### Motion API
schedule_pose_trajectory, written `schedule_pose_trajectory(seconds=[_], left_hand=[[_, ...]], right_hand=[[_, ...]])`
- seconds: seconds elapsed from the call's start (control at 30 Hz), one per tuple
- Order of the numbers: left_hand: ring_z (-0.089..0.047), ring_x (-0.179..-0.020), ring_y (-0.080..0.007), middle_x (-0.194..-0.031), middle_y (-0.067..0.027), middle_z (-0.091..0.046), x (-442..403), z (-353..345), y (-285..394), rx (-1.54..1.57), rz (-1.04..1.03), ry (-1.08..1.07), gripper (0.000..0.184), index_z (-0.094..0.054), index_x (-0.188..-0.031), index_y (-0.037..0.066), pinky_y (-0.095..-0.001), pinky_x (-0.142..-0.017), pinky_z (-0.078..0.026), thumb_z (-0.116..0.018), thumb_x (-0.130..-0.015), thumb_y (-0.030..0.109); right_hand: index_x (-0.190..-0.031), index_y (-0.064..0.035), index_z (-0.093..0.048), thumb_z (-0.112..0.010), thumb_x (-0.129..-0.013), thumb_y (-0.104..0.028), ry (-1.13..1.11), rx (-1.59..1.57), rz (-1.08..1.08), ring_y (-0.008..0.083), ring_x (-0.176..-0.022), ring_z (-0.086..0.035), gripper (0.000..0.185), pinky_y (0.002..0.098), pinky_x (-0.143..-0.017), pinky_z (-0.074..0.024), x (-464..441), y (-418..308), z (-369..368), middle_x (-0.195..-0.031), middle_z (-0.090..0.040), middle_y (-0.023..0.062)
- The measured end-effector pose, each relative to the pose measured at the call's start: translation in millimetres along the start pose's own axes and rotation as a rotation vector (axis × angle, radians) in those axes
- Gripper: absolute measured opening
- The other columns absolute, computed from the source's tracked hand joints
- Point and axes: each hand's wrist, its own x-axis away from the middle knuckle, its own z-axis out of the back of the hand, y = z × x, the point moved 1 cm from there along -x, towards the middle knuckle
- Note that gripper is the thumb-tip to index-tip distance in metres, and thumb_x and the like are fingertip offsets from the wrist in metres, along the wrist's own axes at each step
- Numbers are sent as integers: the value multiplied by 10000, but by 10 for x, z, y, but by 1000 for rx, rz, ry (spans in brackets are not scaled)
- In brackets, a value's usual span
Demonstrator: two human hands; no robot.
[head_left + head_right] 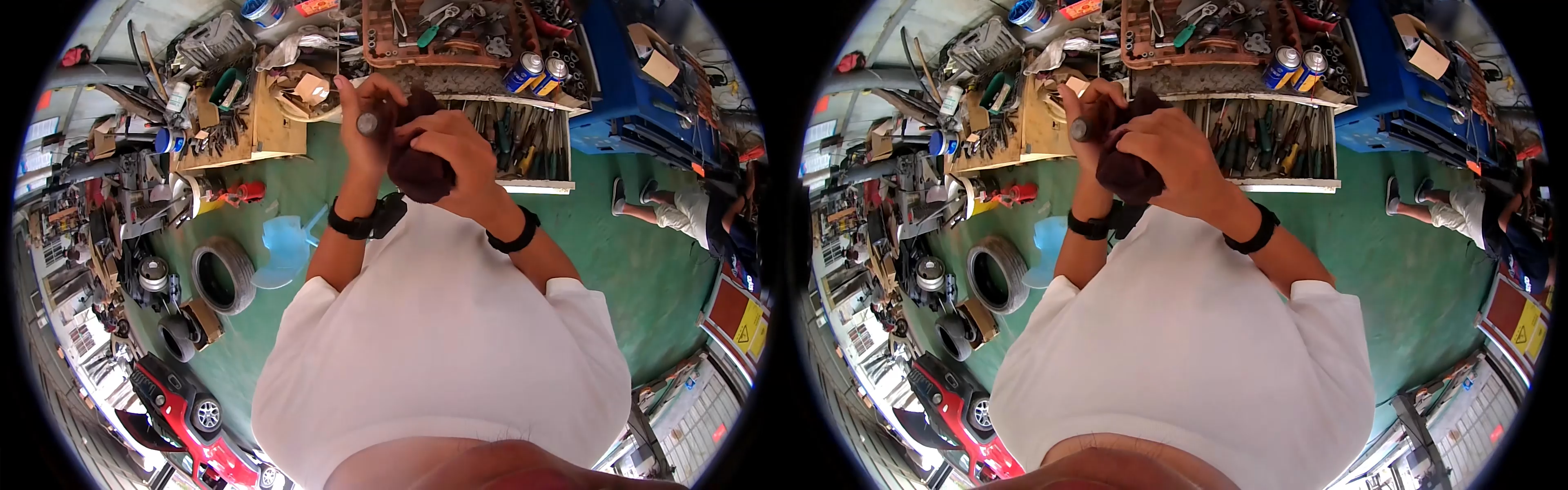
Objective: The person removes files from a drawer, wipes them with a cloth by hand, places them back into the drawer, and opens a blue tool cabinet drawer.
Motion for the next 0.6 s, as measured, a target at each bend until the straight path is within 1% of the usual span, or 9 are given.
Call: schedule_pose_trajectory(seconds=[0.07,0.1,0.17,0.27,0.4,0.47,0.5,0.57,0.6], left_hand=[[-438,-664,-89,-738,-17,-485,22,-13,-83,40,30,56,722,-533,-795,34,-229,-602,-347,-228,-1000,656],[-438,-664,-89,-738,-17,-485,25,-46,-89,39,29,58,722,-533,-795,34,-229,-602,-347,-228,-1000,656],[-466,-697,-112,-771,-34,-485,42,-115,-50,121,-23,144,683,-526,-834,42,-241,-636,-404,-252,-1003,644],[-496,-730,-137,-800,-46,-486,67,-158,24,135,-23,124,652,-515,-871,46,-263,-677,-445,-266,-1006,633],[-506,-737,-139,-773,-37,-475,95,-77,24,1,-5,91,636,-504,-874,53,-272,-670,-442,-275,-1004,633],[-505,-739,-125,-756,-26,-476,96,3,-61,178,29,39,639,-505,-850,58,-263,-651,-426,-282,-1001,637],[-505,-739,-125,-756,-26,-476,102,41,-109,181,29,29,639,-505,-850,58,-263,-651,-426,-282,-1001,637],[-481,-713,-112,-745,-16,-475,127,129,-183,-20,-5,138,632,-504,-823,60,-250,-637,-399,-294,-1004,628],[-481,-713,-112,-745,-16,-475,131,164,-185,-16,-5,131,632,-504,-823,60,-250,-637,-399,-294,-1004,628]], right_hand=[[-1052,-84,-584,-849,-611,-80,86,-72,26,305,-934,-626,515,405,-835,-489,-49,-28,-37,-1035,-662,89],[-1052,-84,-584,-849,-611,-80,85,-74,26,305,-934,-626,515,405,-835,-489,-50,-13,-49,-1035,-662,89],[-1052,-81,-589,-847,-614,-75,82,-47,-24,303,-937,-629,508,396,-830,-494,-37,47,-80,-1036,-670,78],[-1050,-82,-591,-842,-611,-62,42,-18,-86,300,-937,-628,506,391,-830,-496,34,137,-72,-1038,-671,68],[-1049,-94,-598,-833,-609,-52,-4,-11,-98,304,-925,-619,501,395,-821,-497,49,131,2,-1008,-662,67],[-1041,-107,-608,-833,-591,-53,-118,-107,-249,313,-888,-611,506,396,-799,-496,70,191,20,-965,-645,71],[-1041,-107,-608,-833,-591,-53,-114,-97,-246,313,-888,-611,506,396,-799,-496,82,206,24,-965,-645,71],[-1049,-113,-611,-838,-580,-61,-166,-43,-222,317,-851,-605,524,392,-772,-497,95,219,1,-941,-632,76],[-1049,-113,-611,-838,-580,-61,-164,-36,-221,317,-851,-605,524,392,-772,-497,77,192,-1,-941,-632,76]])
